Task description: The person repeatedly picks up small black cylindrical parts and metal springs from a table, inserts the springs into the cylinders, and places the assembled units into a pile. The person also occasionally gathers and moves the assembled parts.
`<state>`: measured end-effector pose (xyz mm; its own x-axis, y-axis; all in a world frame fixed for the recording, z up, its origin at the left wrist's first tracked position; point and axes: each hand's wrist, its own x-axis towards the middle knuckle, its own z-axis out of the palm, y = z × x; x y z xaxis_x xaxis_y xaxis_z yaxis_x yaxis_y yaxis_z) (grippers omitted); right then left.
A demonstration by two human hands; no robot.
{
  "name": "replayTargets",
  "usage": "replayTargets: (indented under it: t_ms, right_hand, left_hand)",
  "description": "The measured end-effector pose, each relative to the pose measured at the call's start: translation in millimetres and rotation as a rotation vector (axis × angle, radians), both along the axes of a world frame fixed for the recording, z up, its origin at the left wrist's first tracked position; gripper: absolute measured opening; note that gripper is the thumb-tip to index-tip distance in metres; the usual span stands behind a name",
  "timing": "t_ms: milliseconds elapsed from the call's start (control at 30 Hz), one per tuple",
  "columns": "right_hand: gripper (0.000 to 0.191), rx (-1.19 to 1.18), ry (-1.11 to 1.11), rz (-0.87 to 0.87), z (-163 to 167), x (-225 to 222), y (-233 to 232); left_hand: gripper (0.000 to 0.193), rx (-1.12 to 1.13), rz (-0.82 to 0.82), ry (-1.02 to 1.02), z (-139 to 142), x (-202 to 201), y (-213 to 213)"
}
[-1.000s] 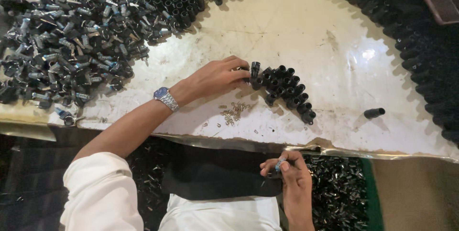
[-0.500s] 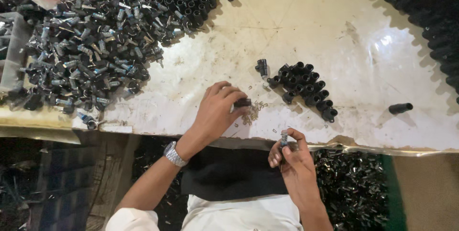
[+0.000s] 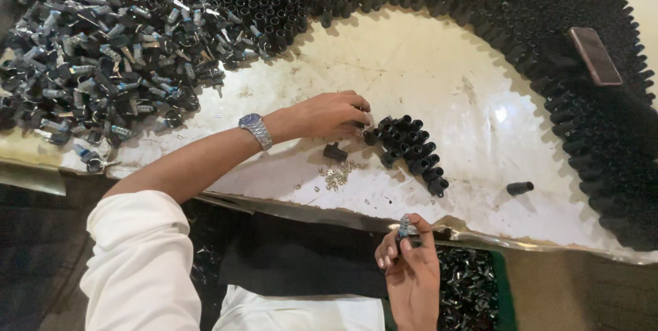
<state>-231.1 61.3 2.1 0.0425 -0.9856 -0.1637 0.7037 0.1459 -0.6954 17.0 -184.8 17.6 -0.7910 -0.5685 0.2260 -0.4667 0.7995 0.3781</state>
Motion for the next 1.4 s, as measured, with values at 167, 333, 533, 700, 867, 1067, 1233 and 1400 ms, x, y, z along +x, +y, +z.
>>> replayTargets:
  t_ms: [167, 333, 533, 700, 867, 1067, 1233, 1400]
  right_hand:
    - [0.039, 0.059, -0.007, -0.062, -3.3, -7.0, -0.9]
    - [0.028, 0.059, 0.017, 0.015, -0.7, -1.6, -10.1]
    - [0.015, -0.029, -0.128, 0.132, -12.6, 23.9, -18.5]
    - [0.013, -0.113, 0.454, 0.099, -12.8, 23.8, -8.5]
    - [0.020, -0.240, 0.695, 0.171, -22.1, 25.9, -6.8]
    - [0.032, 0.061, -0.247, 0.246, -29.7, 37.5, -8.2]
    - [0.017, -0.484, 1.108, 0.431, -1.4, 28.9, -44.5]
    - [0.024, -0.675, 1.890, -0.127, 9.6, 39.1, -100.8]
  left_hand:
    - [0.027, 0.121, 0.093, 0.272, -0.3, 10.1, 1.1]
    - [0.033, 0.514, 0.337, 0.827, 5.9, 7.4, 71.6]
    - [0.040, 0.713, 0.340, 1.116, -14.8, -42.8, 199.8]
    - [0.049, 0.759, 0.303, 1.158, -12.7, -47.2, 217.0]
    - [0.077, 0.360, 0.313, 0.361, 2.8, -33.9, 217.4]
    - [0.051, 0.259, 0.385, 0.283, -2.7, -40.6, 218.8]
    - [0.065, 0.444, 0.733, 0.801, -4.7, 32.6, 265.9]
    - [0.042, -0.036, 0.905, 0.554, -4.4, 74.6, 288.0]
